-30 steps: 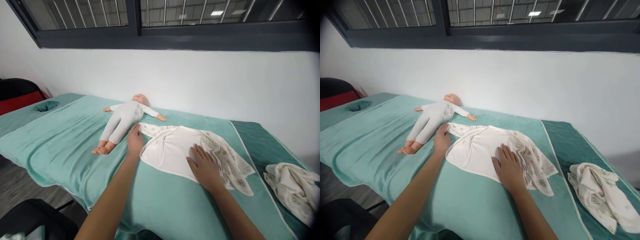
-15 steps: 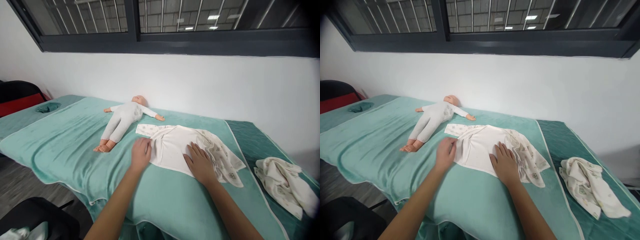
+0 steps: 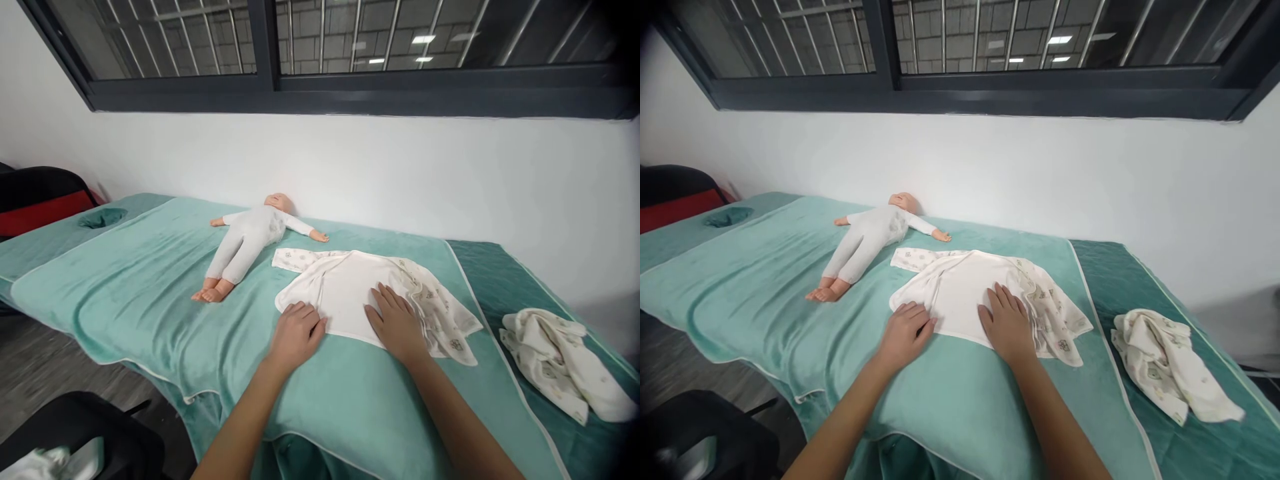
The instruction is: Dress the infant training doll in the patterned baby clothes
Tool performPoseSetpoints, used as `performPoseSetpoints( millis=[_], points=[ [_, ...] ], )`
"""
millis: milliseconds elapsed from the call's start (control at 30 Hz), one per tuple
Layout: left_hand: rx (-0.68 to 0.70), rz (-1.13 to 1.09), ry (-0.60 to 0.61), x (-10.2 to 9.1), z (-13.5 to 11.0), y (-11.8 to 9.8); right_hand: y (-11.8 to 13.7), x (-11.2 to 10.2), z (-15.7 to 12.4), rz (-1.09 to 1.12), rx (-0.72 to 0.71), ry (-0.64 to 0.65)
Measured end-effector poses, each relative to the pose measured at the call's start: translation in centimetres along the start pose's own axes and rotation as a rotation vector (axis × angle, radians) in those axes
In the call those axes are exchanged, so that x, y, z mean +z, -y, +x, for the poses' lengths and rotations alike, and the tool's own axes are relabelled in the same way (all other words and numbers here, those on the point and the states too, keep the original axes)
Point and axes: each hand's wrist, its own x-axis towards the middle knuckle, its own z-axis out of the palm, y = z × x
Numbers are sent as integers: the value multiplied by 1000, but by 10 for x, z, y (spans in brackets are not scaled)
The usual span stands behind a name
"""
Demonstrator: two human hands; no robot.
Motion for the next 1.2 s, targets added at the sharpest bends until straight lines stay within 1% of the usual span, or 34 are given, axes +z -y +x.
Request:
performPoseSetpoints(
  millis=[133,367,733,800,833,900,967,1033,1100,1167,1200],
  points=[
    [-8,8,-13,2,0,1,-3,1,-1,57,-16,-28],
    [-33,-7,-8,5,1,4,-14,6,-1,234,-3,-122],
    [-82,-53,-37,8,2,7,-12,2,-1,247,12,-122],
    [-97,-73,-45,7,2,7,-11,-1,-2,247,27,-167],
    [-103,-80,-47,7,3,7,-10,-3,-3,243,38,-212],
    [-114,-90,-49,7,3,7,-10,-9,-7,223,83,-328],
    [-123,-97,-49,7,3,7,-12,-15,-12,173,163,-436],
    [-129,-102,-48,8,3,8,-15,-20,-16,101,273,-492],
    [-134,-104,-44,8,4,8,-20,-22,-18,50,395,-469],
    [-141,-105,-49,9,4,9,-28,-22,-16,35,500,-379],
    [-144,-106,-52,9,3,9,-32,-22,-14,30,529,-323]
  ],
)
